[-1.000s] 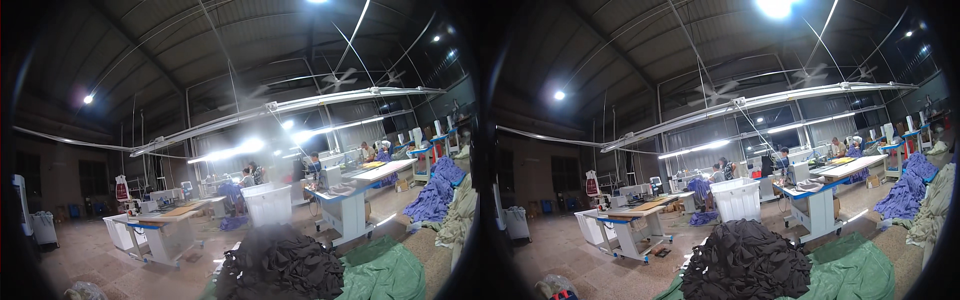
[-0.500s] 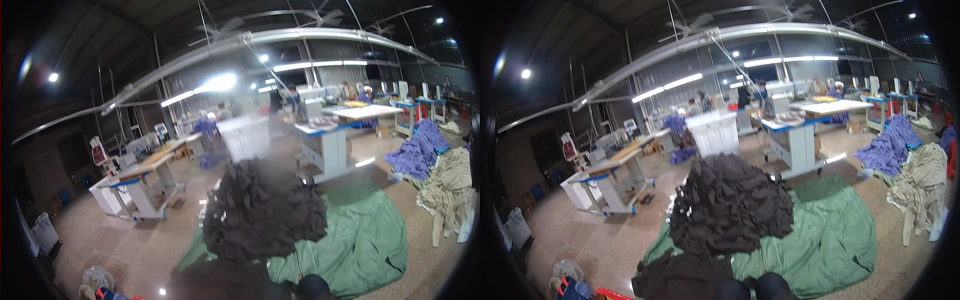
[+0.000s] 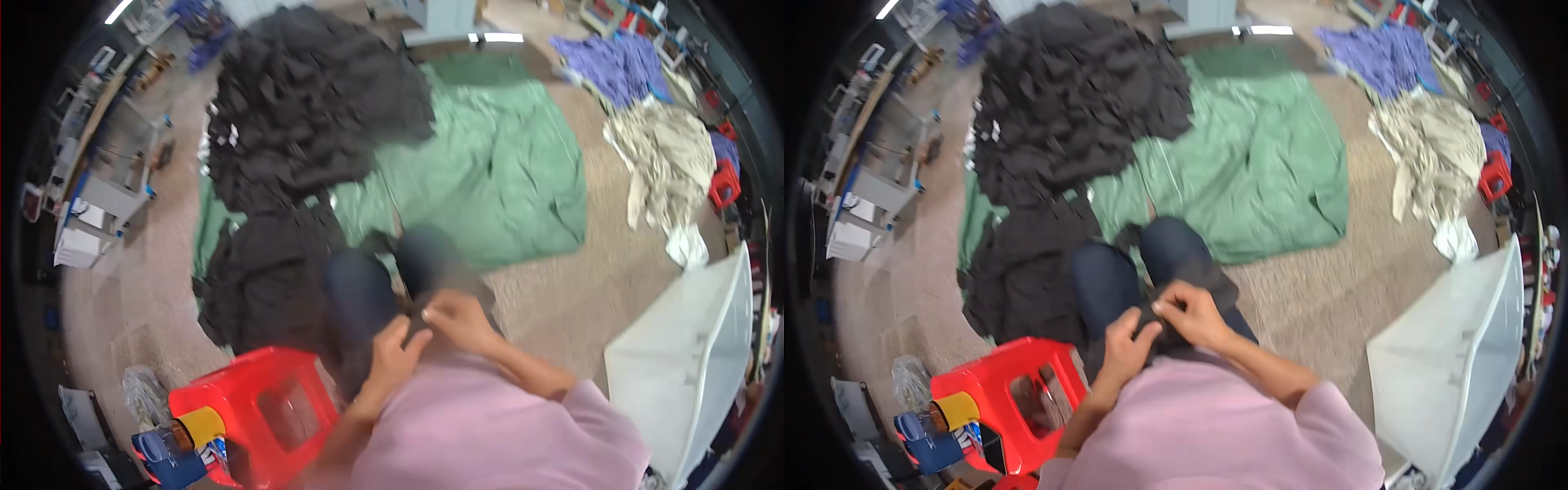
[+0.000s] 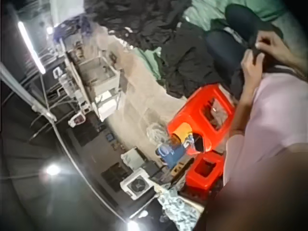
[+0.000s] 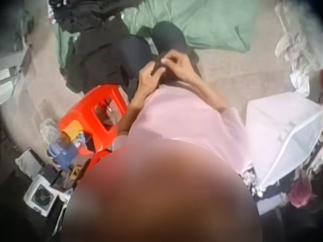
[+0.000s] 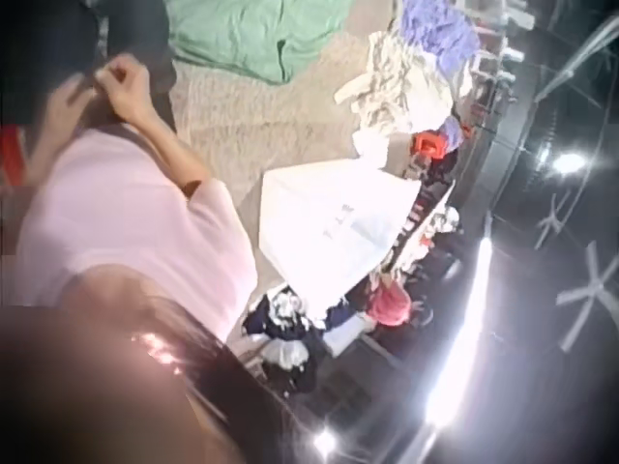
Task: Inspecting and sorting pieces of black fabric from a large pile on the floor.
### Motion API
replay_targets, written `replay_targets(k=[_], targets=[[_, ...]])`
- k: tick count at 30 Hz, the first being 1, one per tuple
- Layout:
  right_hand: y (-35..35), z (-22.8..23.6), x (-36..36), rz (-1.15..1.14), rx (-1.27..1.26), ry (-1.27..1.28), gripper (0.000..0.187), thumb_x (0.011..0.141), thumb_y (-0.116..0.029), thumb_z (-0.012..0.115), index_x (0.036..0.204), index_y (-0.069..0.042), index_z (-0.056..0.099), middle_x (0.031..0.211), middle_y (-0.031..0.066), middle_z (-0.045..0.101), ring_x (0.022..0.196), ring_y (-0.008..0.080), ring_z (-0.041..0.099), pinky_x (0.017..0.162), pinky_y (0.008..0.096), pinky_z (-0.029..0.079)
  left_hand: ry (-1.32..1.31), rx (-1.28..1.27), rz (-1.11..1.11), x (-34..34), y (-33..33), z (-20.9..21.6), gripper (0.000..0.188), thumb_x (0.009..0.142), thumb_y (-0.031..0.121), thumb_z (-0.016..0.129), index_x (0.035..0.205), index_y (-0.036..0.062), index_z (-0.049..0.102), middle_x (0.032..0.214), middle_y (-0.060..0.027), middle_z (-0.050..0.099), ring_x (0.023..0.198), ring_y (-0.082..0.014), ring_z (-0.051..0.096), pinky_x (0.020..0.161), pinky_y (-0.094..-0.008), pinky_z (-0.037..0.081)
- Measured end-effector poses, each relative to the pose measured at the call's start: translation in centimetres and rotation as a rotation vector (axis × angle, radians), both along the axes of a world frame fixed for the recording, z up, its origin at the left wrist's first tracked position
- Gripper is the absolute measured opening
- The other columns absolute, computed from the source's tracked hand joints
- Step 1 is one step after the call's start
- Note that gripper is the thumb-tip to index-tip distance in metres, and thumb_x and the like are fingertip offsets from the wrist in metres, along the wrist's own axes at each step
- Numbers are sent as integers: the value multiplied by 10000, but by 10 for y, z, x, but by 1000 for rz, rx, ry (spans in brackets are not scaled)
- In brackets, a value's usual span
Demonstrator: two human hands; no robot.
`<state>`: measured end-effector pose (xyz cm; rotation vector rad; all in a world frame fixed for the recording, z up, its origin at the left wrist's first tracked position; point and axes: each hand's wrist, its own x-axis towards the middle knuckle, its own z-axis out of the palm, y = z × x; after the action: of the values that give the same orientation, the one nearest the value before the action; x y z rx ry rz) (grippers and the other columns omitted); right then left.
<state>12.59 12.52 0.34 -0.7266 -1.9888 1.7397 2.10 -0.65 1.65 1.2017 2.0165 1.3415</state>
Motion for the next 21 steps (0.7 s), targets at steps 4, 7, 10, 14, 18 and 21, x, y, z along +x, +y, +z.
replay_targets(k=[4, 7, 10, 14, 18, 21], targets=[[-3, 5, 6, -22, -86, -73, 184, 838, -145, 695, 822, 27, 632, 741, 45, 580, 686, 103, 523, 624, 265, 418, -140, -11, -22, 4, 2, 5, 93, 848, 70, 637, 874, -14, 609, 771, -125, 583, 668, -257, 564, 632, -332, 452], [-6, 8, 9, 6, -221, -130, 172, 860, -162, 679, 845, 3, 632, 768, 23, 601, 729, 90, 528, 661, 269, 437, -262, 7, -28, 3, -4, 0, 80, 852, 61, 620, 870, -16, 611, 762, -102, 572, 670, -212, 556, 628, -307, 441], [-10, 6, 11, 50, -386, -178, 159, 880, -166, 658, 870, -10, 623, 802, 18, 610, 766, 89, 534, 696, 274, 459, -329, 25, 22, 6, -8, -2, 102, 858, 67, 632, 858, -31, 604, 730, -29, 561, 652, -104, 497, 605, -254, 414], [-23, -4, 6, -16, -566, -142, 124, 894, -142, 669, 873, -21, 649, 763, -47, 586, 715, 21, 476, 630, 201, 400, -679, 33, 200, 15, -10, -23, 69, 853, 49, 620, 833, -17, 622, 752, 27, 562, 680, -58, 487, 624, -221, 408], [-18, -5, 7, 45, -653, -105, 120, 884, -128, 675, 870, -12, 650, 779, -44, 585, 743, 34, 490, 644, 210, 406, -851, 51, 305, 15, -6, -25, 83, 872, 34, 585, 859, -16, 650, 799, 33, 594, 705, -42, 512, 645, -197, 417], [-9, -4, 7, 122, -323, -71, 99, 863, -110, 673, 881, -22, 633, 802, -10, 576, 788, 100, 547, 699, 265, 454, -1037, 33, 258, 7, -7, -33, 148, 914, 101, 570, 923, -17, 659, 838, 12, 625, 722, -52, 548, 654, -203, 438]])
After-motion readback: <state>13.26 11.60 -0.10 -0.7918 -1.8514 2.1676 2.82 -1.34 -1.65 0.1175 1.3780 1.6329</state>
